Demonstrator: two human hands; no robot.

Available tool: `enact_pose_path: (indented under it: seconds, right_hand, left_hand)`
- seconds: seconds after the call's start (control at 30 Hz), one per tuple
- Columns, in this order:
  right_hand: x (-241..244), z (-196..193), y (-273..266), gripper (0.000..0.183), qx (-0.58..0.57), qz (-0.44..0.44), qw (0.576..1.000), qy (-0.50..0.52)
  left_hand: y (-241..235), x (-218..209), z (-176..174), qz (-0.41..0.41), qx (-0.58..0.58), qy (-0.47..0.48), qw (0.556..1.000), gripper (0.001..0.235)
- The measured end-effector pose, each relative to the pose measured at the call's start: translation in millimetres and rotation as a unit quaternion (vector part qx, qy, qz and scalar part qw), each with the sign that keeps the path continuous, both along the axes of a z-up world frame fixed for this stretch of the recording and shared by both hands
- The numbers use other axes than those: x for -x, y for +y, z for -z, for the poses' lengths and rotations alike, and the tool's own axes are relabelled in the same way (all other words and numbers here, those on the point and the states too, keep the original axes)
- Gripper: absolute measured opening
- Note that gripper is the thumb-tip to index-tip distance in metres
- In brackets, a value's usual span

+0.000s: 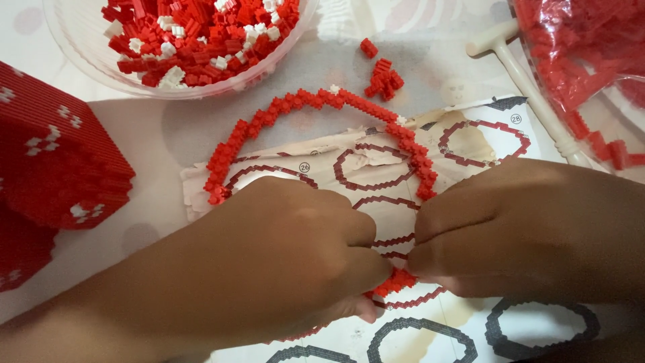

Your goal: The person assembles a red plastic brick structure by hand, following a printed paper template with hexagonal outlines. They pick up small red and white bricks from a bowl and a plastic bag, connecting them into a chain and placing them onto the template to form a circular pattern.

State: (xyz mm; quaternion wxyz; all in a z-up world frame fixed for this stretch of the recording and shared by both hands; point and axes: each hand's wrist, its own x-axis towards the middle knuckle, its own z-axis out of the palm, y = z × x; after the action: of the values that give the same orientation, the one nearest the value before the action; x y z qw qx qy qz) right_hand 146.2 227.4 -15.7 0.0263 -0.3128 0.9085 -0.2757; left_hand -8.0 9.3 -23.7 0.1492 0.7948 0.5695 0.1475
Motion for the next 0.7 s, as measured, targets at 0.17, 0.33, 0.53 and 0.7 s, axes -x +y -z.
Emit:
enact_pose_path:
  seconds: [0.17, 0.33, 0.53, 0.7]
  right_hand:
    - [-10.4, 1.9, -2.4, 0.019, -0.049, 0.038, 0.998, 0.012]
    - [-13.1, -5.2, -2.0, 0.044, -0.024, -0.018, 0.999, -0.037]
    - [-16.8, 0.4, -4.3, 0.029, -0.064, -0.022, 0.998, -0.016]
    - [-11.0, 6.1, 3.9, 0.025, -0.026, 0.041, 0.996, -0.076]
  left_hand:
    - [-0.7, -1.3, -2.1, -0.012, -0.018, -0.007, 1.0, 0.027]
    - [-0.1, -3.5, -0.6, -0.017, -0.023, 0.009, 1.0, 0.027]
    - [2.6, -2.5, -0.2, -0.015, -0.018, -0.006, 1.0, 0.027]
    - [-0.2, -4.9, 3.0, -0.012, -0.048, 0.003, 0.999, 0.026]
